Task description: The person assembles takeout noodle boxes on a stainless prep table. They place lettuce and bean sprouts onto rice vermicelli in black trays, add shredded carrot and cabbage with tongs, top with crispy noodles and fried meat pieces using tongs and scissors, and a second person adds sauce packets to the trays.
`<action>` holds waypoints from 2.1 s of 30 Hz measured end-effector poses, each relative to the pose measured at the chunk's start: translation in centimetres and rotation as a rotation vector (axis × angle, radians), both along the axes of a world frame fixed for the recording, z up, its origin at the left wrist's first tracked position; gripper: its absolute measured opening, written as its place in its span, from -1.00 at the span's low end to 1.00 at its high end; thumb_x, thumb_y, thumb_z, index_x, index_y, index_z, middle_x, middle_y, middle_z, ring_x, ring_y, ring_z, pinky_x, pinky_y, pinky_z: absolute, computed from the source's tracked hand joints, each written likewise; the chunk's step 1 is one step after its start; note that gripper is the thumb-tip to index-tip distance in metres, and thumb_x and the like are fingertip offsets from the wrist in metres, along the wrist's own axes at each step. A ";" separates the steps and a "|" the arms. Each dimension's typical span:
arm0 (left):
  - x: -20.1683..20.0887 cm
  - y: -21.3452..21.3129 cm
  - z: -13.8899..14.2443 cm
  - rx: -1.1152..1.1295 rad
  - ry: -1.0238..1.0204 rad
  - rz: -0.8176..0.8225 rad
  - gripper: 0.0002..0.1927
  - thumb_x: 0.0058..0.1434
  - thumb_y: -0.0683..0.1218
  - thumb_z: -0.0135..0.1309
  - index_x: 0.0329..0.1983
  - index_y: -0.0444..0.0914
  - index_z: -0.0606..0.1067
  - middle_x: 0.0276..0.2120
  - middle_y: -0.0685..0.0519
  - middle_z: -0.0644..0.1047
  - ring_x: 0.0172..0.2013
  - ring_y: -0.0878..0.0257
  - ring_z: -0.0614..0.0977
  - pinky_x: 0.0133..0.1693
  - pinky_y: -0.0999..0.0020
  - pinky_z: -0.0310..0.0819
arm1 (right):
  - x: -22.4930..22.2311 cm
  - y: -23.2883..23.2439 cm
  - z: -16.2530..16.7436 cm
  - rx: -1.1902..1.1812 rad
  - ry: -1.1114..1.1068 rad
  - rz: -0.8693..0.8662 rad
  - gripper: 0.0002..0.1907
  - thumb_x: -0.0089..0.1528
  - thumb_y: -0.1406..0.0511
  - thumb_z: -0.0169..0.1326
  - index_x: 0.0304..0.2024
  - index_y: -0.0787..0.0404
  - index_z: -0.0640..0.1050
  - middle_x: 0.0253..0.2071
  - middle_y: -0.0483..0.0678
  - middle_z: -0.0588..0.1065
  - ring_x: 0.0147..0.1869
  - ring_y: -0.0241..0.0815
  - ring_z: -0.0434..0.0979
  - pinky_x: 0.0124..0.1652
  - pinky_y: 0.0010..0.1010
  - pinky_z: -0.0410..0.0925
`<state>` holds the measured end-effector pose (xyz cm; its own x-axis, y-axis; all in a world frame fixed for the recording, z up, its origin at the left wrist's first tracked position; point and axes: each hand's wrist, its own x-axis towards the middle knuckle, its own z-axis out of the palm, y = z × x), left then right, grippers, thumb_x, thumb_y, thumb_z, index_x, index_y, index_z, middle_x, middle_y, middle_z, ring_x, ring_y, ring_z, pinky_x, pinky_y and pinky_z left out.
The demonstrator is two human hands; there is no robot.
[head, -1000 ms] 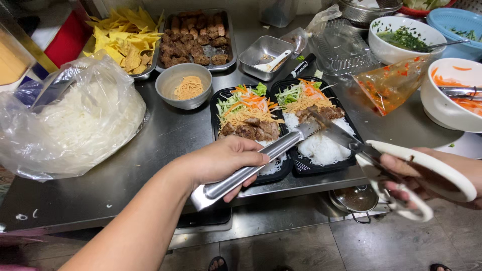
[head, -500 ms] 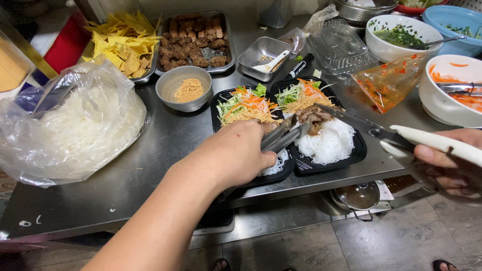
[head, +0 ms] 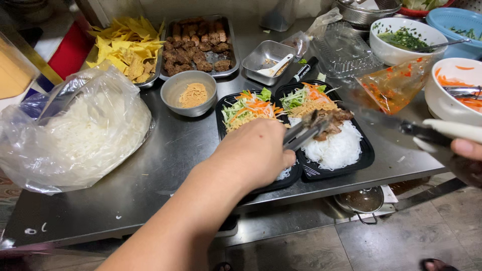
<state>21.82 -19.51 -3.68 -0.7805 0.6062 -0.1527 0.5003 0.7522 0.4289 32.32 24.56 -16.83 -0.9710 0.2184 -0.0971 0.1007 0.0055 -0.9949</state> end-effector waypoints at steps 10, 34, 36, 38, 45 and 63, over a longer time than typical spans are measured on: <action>-5.3 -2.0 0.7 0.119 -0.204 0.021 -0.62 0.07 0.12 0.23 -0.14 -0.18 0.61 -0.41 -0.06 0.69 -0.32 0.10 0.77 -0.17 0.17 0.62 | -4.7 -4.4 4.0 -0.103 -0.014 0.108 -0.37 0.35 0.11 0.05 0.34 0.38 0.38 -0.09 0.19 0.49 -0.06 -0.12 0.51 -0.14 -0.40 0.37; -24.6 -2.3 3.0 0.807 -0.911 0.807 -0.63 0.37 0.15 0.04 0.06 -0.12 0.28 -0.29 -0.06 0.60 -0.55 0.23 0.64 -0.52 0.25 0.58 | -6.0 -24.6 10.1 -0.513 -0.222 0.080 -0.59 0.42 0.07 0.07 0.09 0.24 0.40 -0.40 -0.16 0.33 -0.42 -0.40 0.31 -0.46 -0.55 0.27; -24.6 -2.5 2.8 0.856 -0.976 0.775 -0.57 0.35 0.17 0.05 0.12 -0.10 0.28 -0.33 -0.04 0.59 -0.55 0.23 0.63 -0.52 0.26 0.59 | -5.6 -24.7 9.6 -0.470 -0.256 0.041 -0.59 0.43 0.06 0.07 0.04 0.26 0.39 -0.40 -0.16 0.31 -0.41 -0.38 0.28 -0.46 -0.53 0.26; -24.8 -2.5 2.4 0.686 -0.865 0.709 -0.54 0.38 0.13 0.08 0.16 -0.20 0.26 -0.29 -0.15 0.61 -0.47 0.15 0.70 -0.42 0.25 0.67 | -5.2 -25.0 9.4 -0.479 -0.284 0.043 -0.62 0.47 0.06 0.07 -0.03 0.23 0.34 -0.40 -0.15 0.29 -0.40 -0.35 0.26 -0.44 -0.49 0.24; -25.8 -2.1 1.8 -0.071 0.029 0.391 -0.52 0.29 0.17 0.21 -0.03 -0.34 0.58 -0.13 -0.26 0.62 -0.27 -0.04 0.66 -0.14 0.02 0.57 | -3.9 -26.6 10.3 -0.440 -0.279 -0.003 -0.62 0.41 0.08 0.10 -0.10 0.24 0.35 -0.47 -0.16 0.28 -0.44 -0.35 0.25 -0.48 -0.49 0.23; -9.0 -2.9 -3.6 0.514 -1.064 -0.350 -0.69 0.26 -0.01 0.08 -0.14 -0.36 0.53 -0.65 -0.01 0.50 -0.82 0.23 0.49 -0.82 0.32 0.33 | 9.4 -12.3 -0.3 -0.313 -0.235 -0.018 -0.05 0.30 -0.33 -0.22 0.49 0.15 0.13 -0.05 0.33 0.45 -0.16 0.19 0.57 -0.16 0.12 0.50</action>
<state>12.82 -22.39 -7.29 -0.1969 0.9349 -0.2954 -0.1388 0.2717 0.9523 41.73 12.26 -17.15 -0.9105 0.1595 -0.3814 0.3238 -0.2986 -0.8978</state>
